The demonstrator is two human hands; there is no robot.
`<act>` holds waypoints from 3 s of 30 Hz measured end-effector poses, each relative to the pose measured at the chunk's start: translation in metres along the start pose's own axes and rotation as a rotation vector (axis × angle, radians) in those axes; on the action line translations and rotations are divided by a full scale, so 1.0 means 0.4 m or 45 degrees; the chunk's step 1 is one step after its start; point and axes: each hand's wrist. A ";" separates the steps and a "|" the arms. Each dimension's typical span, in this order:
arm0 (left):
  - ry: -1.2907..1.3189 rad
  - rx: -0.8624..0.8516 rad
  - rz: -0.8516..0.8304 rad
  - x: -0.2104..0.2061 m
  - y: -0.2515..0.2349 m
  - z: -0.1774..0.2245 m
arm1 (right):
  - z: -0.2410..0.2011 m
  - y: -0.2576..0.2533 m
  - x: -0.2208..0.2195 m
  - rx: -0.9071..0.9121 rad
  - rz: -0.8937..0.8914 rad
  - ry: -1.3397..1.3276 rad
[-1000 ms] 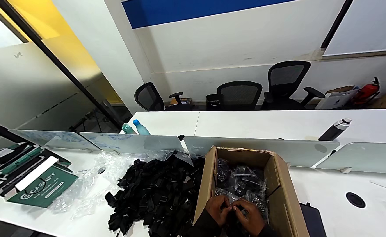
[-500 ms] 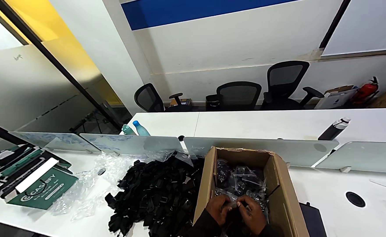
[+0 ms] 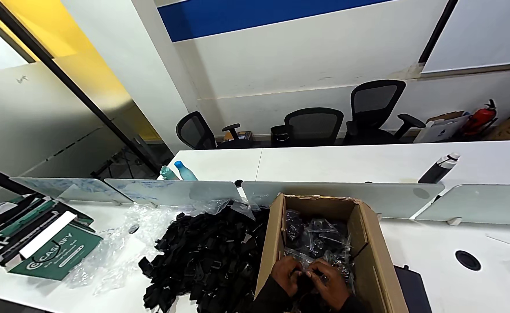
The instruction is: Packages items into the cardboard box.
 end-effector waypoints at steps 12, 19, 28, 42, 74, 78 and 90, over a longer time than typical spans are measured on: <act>0.002 -0.065 0.093 -0.006 -0.006 -0.015 | -0.010 -0.003 0.020 -0.101 0.254 -0.084; -0.229 -0.072 0.018 -0.004 -0.003 -0.010 | -0.021 0.003 0.018 0.003 0.051 0.526; -0.357 -0.227 -0.007 -0.020 -0.002 -0.028 | -0.037 -0.004 0.004 0.084 -0.064 0.758; -0.226 -0.193 0.063 -0.017 0.002 -0.012 | -0.049 -0.008 0.017 0.044 0.088 0.853; -0.257 -0.034 -0.110 -0.003 0.000 0.005 | -0.051 -0.006 0.024 -0.061 0.103 0.780; -0.193 0.007 -0.066 -0.002 0.002 0.000 | -0.044 -0.006 0.025 -0.051 0.129 0.760; -0.301 -0.166 0.080 0.114 0.088 0.053 | -0.182 -0.038 0.040 -0.004 -0.142 0.659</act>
Point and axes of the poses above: each hand's wrist, its own y-axis away from the middle knuckle, its own x-axis out of the back of the hand, z = x × y, and after that the axes turned 10 degrees about -z, right-handed
